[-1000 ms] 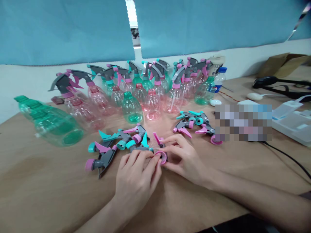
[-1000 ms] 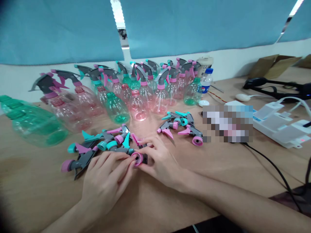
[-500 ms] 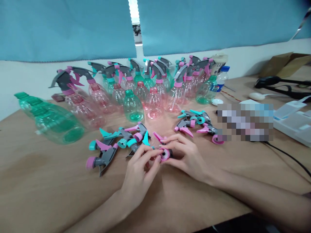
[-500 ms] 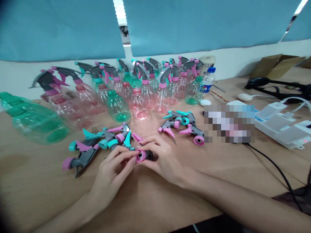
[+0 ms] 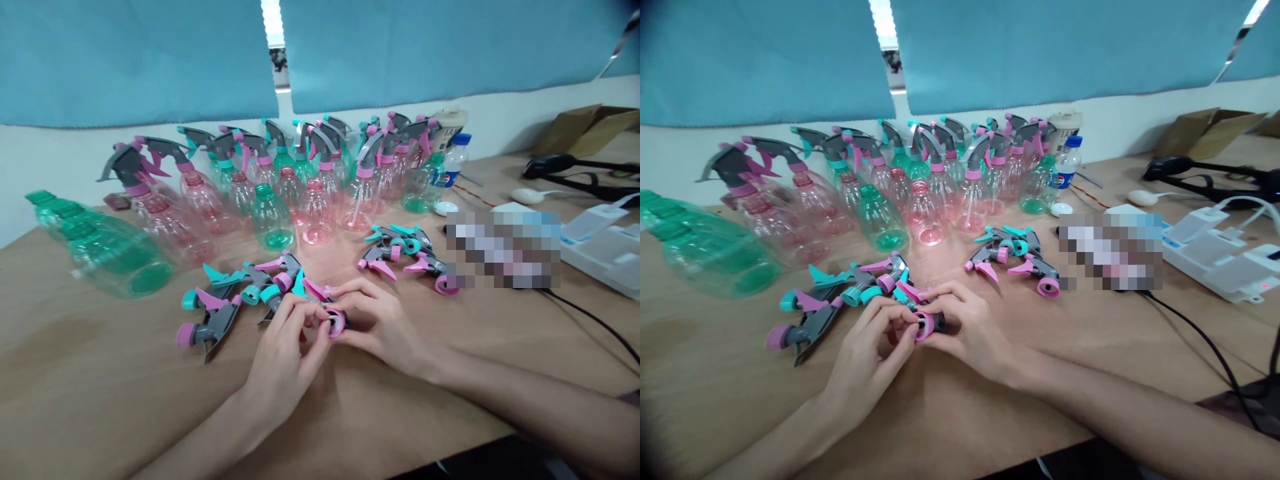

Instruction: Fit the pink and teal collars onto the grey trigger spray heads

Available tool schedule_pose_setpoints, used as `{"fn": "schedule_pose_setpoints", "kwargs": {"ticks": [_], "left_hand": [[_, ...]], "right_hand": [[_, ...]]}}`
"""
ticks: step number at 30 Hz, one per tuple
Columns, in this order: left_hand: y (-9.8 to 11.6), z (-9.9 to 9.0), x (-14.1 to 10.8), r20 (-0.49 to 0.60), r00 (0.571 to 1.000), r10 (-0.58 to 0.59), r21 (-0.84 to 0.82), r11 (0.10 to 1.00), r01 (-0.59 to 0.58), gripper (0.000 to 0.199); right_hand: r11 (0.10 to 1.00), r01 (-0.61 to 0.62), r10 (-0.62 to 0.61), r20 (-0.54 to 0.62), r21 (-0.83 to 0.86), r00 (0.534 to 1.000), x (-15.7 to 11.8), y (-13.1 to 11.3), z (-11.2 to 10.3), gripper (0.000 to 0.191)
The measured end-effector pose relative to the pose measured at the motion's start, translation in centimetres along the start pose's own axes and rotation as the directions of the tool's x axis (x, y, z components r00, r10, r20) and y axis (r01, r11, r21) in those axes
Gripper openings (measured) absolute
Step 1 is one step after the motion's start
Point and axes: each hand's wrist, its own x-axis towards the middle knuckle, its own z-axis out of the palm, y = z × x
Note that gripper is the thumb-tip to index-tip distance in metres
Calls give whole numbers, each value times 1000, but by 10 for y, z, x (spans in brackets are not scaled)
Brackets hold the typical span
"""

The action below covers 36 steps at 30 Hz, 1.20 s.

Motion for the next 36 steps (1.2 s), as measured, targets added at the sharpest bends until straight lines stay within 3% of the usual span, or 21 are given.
{"fn": "schedule_pose_setpoints", "kwargs": {"ticks": [11, 15, 19, 20, 22, 24, 26, 28, 30, 36], "left_hand": [[-10, -9, 9, 74, 983, 165, 43, 985, -169, 8], [-5, -7, 5, -26, 978, 209, 60, 976, -207, 15], [3, 0, -12, -163, 916, 367, 19, 929, -369, 15], [3, 2, -15, -141, 916, 377, -3, 925, -381, 16], [0, 5, -18, -89, 958, 273, -104, 954, -282, 15], [-3, 6, -16, -35, 997, 67, -242, 968, -74, 10], [-5, 6, -10, -21, 992, -126, -411, 906, 106, 8], [-5, 5, -4, -25, 970, -243, -548, 815, 190, 10], [-4, 4, 0, -5, 954, -300, -597, 766, 238, 13], [-5, 8, 3, 29, 922, -386, -545, 767, 338, 21]], "right_hand": [[999, 15, -15, 0, -43, 1000, -2, -2, 2, 17], [1000, -1, 1, -11, 1, 1000, 2, 1, 0, 16], [985, -142, 156, -145, 98, 977, 9, 11, -7, 15], [977, -167, 187, -161, 130, 969, 11, 12, -8, 16], [973, -172, 195, -155, 153, 969, 11, 12, -8, 17], [982, -140, 157, -127, 130, 979, 10, 9, -6, 16], [990, -112, 121, -104, 90, 987, 8, 5, -4, 15], [994, -93, 98, -93, 55, 991, 7, 3, -3, 16], [997, -73, 74, -86, 18, 994, 7, 1, -3, 17], [1000, -23, 21, -66, -20, 998, 7, 1, -1, 19]]}}
